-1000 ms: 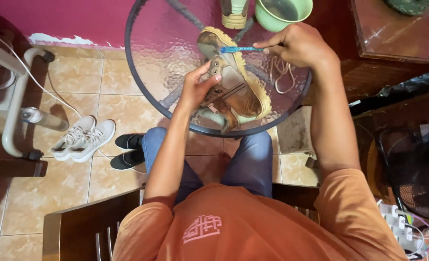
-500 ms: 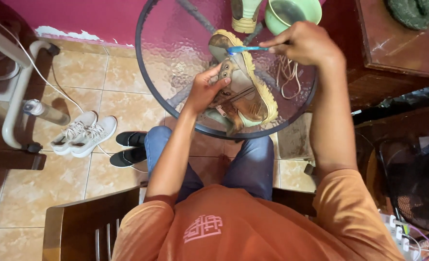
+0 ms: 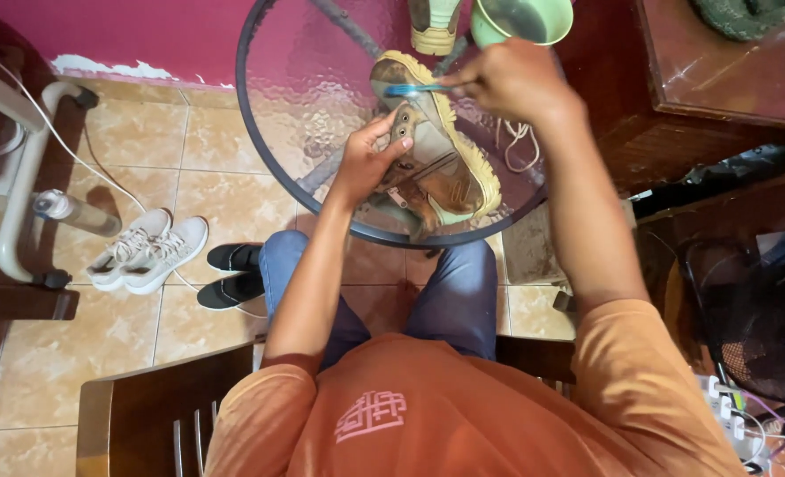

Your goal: Cleaning the sole of a boot using a toothbrush and a cleaning solution at a table.

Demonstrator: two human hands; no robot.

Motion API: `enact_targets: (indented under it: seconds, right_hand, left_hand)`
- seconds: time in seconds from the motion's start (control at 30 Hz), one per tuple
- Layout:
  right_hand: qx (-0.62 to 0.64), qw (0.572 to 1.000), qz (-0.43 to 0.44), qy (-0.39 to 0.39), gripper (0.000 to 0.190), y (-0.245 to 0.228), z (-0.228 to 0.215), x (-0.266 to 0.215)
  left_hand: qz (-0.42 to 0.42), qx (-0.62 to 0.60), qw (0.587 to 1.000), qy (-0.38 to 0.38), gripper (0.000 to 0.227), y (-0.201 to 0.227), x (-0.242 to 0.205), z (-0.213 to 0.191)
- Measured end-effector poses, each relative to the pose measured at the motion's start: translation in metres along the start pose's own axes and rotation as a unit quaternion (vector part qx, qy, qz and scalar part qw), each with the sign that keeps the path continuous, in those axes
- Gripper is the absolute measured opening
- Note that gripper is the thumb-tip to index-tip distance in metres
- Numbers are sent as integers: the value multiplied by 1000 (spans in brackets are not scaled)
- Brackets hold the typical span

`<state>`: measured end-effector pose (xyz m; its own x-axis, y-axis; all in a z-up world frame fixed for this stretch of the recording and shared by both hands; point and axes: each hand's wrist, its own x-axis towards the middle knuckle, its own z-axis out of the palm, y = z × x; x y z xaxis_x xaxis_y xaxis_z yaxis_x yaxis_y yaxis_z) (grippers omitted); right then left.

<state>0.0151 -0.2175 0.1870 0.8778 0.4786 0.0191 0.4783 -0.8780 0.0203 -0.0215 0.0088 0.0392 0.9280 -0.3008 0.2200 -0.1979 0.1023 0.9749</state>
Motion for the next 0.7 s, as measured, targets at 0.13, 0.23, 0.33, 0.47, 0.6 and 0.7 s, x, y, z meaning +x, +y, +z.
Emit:
enact_targets:
  seconds: [0.13,0.23,0.33,0.47,0.6,0.7]
  right_hand:
    - [3,998,-6,56,41,-12,37,30]
    - [-16,998,-10,57,37,-7,30,17]
    - [8,999,36,-23,44,-6,-5,-16]
    - [9,996,84,-23,32,5,-6,-24]
    - [-12,995,40,93,35,9,41,7]
    - [19,988,10,153,30,8,55,-2]
  left_hand:
    - [28,-1,1000,10,54,-21,5,1]
    - [57,-22,998,29,55,-38,9,-2]
    - [6,-36,999,36,57,-23,4,0]
    - [30,-29,999,12,54,-9,1,1]
    - [63,-4,998,21,54,-32,7,1]
    - [62,0,998,33,56,-43,9,-1]
